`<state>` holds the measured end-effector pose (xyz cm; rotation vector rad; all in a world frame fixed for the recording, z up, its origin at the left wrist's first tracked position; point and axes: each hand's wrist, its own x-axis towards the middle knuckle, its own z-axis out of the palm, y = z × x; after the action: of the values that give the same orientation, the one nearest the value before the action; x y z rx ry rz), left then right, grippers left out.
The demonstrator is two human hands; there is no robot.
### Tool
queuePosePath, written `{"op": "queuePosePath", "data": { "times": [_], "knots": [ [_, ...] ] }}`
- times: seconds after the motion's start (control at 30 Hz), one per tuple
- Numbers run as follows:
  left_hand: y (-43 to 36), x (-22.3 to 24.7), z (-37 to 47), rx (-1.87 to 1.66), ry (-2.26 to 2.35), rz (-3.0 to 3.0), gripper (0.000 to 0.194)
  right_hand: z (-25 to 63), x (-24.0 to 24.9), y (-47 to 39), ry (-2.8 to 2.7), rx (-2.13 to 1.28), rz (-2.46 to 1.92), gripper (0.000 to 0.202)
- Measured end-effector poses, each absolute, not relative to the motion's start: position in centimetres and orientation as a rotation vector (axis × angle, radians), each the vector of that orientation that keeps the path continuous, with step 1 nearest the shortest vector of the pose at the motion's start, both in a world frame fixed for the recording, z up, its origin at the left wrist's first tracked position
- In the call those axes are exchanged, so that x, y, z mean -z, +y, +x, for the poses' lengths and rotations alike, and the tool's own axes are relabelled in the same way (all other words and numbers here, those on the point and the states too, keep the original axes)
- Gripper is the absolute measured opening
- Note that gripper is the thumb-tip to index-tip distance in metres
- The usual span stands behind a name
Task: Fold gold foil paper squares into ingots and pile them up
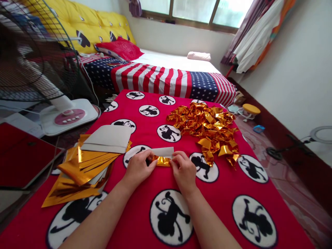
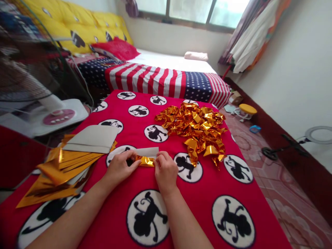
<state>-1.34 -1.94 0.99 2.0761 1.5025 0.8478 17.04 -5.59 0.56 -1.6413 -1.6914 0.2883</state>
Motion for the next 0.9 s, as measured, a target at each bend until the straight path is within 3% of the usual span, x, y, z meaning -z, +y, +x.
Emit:
{"op": "queuePosePath", "data": {
  "times": [0.33,0.9],
  "knots": [
    [-1.89,-1.04,-2.0,-0.826,1.489,2.074,0.022,17.44,-0.84,-4.88,-1.555,-0.408,-1.75,0.009],
    [-2.71,-1.34,-1.45,-0.769,1.687,2.197,0.01,17.27,-1.12,-4.71,-1.566,-0.368,-1.88,0.016]
  ]
}}
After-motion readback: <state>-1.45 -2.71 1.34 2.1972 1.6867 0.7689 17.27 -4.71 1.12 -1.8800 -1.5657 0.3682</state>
